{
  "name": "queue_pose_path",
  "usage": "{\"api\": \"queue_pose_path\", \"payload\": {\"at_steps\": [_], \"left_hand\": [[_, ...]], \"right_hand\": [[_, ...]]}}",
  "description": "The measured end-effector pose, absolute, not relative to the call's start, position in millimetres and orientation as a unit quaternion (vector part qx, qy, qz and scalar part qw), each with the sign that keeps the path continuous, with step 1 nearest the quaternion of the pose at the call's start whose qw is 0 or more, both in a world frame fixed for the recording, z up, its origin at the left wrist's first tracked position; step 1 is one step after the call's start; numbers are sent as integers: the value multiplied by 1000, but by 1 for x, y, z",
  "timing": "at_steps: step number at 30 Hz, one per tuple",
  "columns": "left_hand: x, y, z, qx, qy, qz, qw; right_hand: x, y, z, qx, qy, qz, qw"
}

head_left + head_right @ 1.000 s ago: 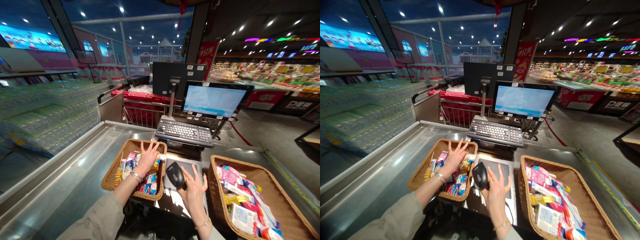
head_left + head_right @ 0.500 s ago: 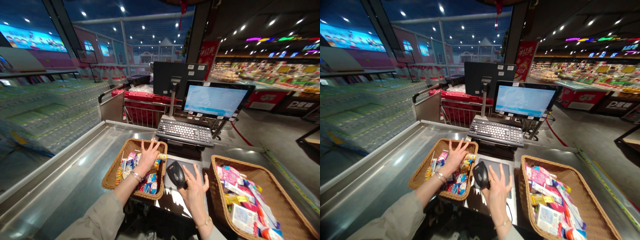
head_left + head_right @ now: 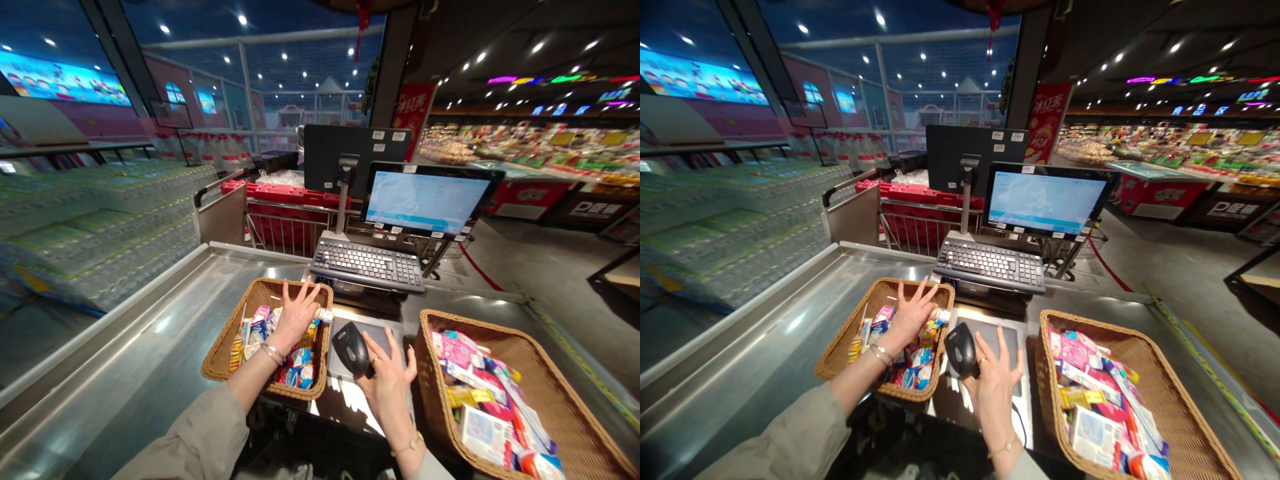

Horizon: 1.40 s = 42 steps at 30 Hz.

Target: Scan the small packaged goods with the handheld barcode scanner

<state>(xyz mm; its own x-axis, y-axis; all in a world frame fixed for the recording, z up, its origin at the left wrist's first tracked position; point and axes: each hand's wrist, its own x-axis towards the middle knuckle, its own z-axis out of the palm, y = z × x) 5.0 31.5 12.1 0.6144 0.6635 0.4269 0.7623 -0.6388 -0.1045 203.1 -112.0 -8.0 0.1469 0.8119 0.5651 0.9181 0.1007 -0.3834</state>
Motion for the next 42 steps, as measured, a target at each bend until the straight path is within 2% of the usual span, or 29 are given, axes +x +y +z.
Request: {"api": "queue_pose_path", "payload": {"at_steps": [26,42], "left_hand": [[5,29,14,-888,-398,-195,124],[9,25,1,-880,-417,-207,90]], "right_hand": [[206,-110,-14,-657,-644,-102,379],[212,-113,-17,-664,-658,-124,331]]}}
